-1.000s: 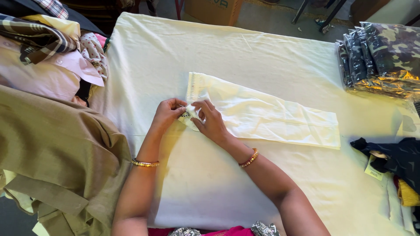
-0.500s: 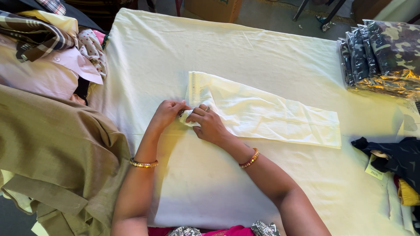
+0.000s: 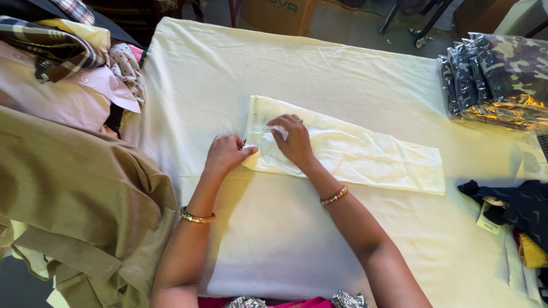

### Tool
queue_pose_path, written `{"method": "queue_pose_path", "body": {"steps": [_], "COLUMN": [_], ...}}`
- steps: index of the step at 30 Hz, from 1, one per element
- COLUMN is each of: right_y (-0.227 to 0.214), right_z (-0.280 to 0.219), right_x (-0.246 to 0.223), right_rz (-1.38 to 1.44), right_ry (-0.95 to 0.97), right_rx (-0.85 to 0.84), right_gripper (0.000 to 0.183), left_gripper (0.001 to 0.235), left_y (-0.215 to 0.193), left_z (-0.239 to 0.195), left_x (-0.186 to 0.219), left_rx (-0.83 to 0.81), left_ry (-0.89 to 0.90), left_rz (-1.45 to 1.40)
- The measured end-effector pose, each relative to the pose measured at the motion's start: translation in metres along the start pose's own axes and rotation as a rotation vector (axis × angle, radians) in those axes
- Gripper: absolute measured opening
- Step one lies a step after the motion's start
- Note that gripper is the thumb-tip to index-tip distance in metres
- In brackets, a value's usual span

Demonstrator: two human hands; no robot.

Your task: The person folds a white garment on a table, smoothing and aligning the edges before folding it into a compact rectangle. Then the person folds a dark blue patterned top, aligning the sides and folding it into a small square.

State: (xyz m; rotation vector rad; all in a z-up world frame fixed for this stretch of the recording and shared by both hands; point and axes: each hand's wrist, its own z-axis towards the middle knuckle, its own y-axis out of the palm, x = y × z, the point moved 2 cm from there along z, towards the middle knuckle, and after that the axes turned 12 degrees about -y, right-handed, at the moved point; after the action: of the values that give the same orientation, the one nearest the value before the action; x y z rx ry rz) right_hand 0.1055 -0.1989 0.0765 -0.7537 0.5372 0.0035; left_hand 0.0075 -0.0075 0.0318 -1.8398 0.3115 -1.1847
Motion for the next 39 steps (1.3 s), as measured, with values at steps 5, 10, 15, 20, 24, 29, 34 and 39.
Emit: {"method": "queue_pose_path", "body": {"steps": [5, 10, 15, 20, 24, 29, 34, 39], "right_y": [0.016, 0.044, 0.061, 0.04, 0.015, -0.073, -0.21, -0.286], "right_z": [0.041, 0.068, 0.057, 0.048, 0.005, -0.09, -0.204, -0.274], "right_x": [0.024, 0.065, 0.099, 0.046, -0.008, 0.059, 0.16, 0.198], "right_rz": [-0.185, -0.265, -0.324, -0.406, -0.348, -0.291, -0.601, -0.805], "right_ry": [-0.058, 0.197, 0.369, 0.131, -0.147, 0.033, 0.38, 0.668], "right_rx": [-0.03, -0.198, -0.141, -0.083, -0.401, -0.641, -0.462, -0.085], "right_gripper": [0.05, 0.071, 0.024, 0.046, 0.072, 0.08, 0.071, 0.081], "left_gripper": [0.044, 0.036, 0.041, 0.031, 0.024, 0.022, 0.023, 0.038], "left_y": [0.007, 0.013, 0.011, 0.017, 0.024, 0.034, 0.026, 0.009], "left_z": [0.004, 0.017, 0.019, 0.016, 0.015, 0.027, 0.018, 0.003], "left_x": [-0.001, -0.012, -0.009, -0.01, -0.007, -0.018, -0.014, 0.016], "left_rx": [0.137, -0.099, 0.006, 0.035, 0.257, 0.23, 0.15, 0.157], "left_ry": [0.182, -0.052, -0.004, -0.029, 0.125, 0.14, 0.088, 0.022], "left_rz": [0.015, -0.078, -0.213, -0.13, -0.085, -0.054, -0.025, 0.139]}}
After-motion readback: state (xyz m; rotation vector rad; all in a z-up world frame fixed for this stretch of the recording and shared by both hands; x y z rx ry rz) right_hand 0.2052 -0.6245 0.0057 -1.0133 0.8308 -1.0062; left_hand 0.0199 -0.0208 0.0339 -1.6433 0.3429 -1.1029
